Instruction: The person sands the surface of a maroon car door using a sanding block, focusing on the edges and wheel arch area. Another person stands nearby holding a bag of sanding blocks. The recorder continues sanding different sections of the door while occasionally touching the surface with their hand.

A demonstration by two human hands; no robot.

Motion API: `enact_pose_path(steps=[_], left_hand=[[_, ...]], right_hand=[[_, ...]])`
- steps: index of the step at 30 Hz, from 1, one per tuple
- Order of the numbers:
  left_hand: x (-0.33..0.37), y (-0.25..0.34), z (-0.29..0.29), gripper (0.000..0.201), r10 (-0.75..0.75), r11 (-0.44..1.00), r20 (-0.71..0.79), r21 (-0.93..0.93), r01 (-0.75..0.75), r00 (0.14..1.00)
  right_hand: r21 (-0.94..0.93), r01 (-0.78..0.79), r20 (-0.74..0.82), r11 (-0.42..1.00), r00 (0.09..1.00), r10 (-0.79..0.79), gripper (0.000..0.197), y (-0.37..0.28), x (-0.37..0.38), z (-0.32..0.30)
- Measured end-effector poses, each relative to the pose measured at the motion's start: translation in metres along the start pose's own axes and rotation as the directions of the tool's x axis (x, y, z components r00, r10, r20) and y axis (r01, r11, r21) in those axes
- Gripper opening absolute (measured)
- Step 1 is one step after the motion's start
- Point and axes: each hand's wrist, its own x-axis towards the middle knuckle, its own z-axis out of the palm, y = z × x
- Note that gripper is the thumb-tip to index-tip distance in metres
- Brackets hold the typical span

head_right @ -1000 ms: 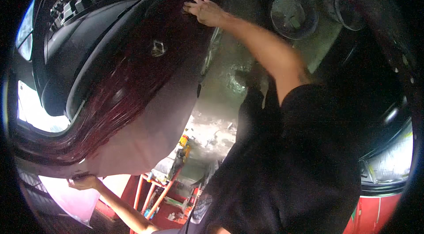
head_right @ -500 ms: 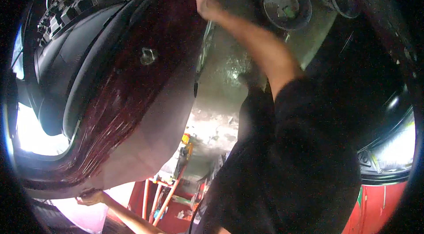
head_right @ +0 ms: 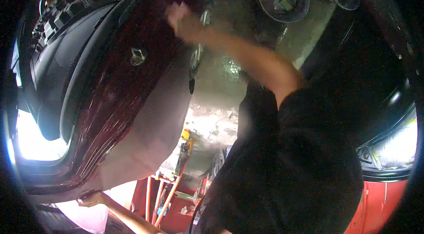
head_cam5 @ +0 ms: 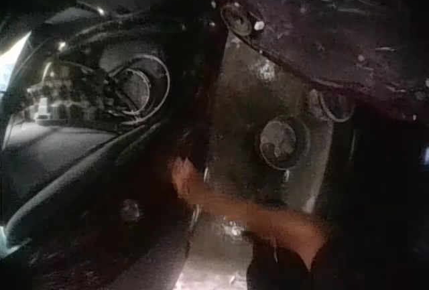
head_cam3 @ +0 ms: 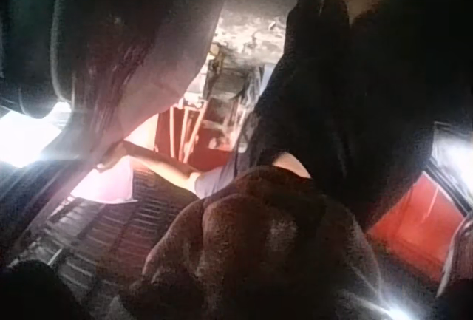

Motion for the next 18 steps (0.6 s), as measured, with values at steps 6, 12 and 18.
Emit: enact_pose_path(steps=[6, 12, 18], left_hand=[[-0.012, 0.005, -0.006, 0.061, -0.069, 0.998, 0.034, 0.013, 0.068, 0.997], [-0.017, -0.002, 0.005, 0.057, -0.329, 0.929, 0.033, -0.167, 0.329, 0.944], [-0.006, 0.011, 0.002, 0.057, -0.355, 0.927, 0.057, -0.111, 0.359, 0.933]], right_hand=[[-0.215, 0.046, -0.202, 0.976, 0.975, -0.09, 0.056, -0.025, -0.029, -0.011], [0.259, -0.52, -0.156, 0.814, 0.809, 0.566, 0.047, 0.078, -0.006, -0.029], [0.335, -0.393, -0.407, 0.856, 0.76, 0.507, 0.08, -0.098, -0.054, 0.058]])
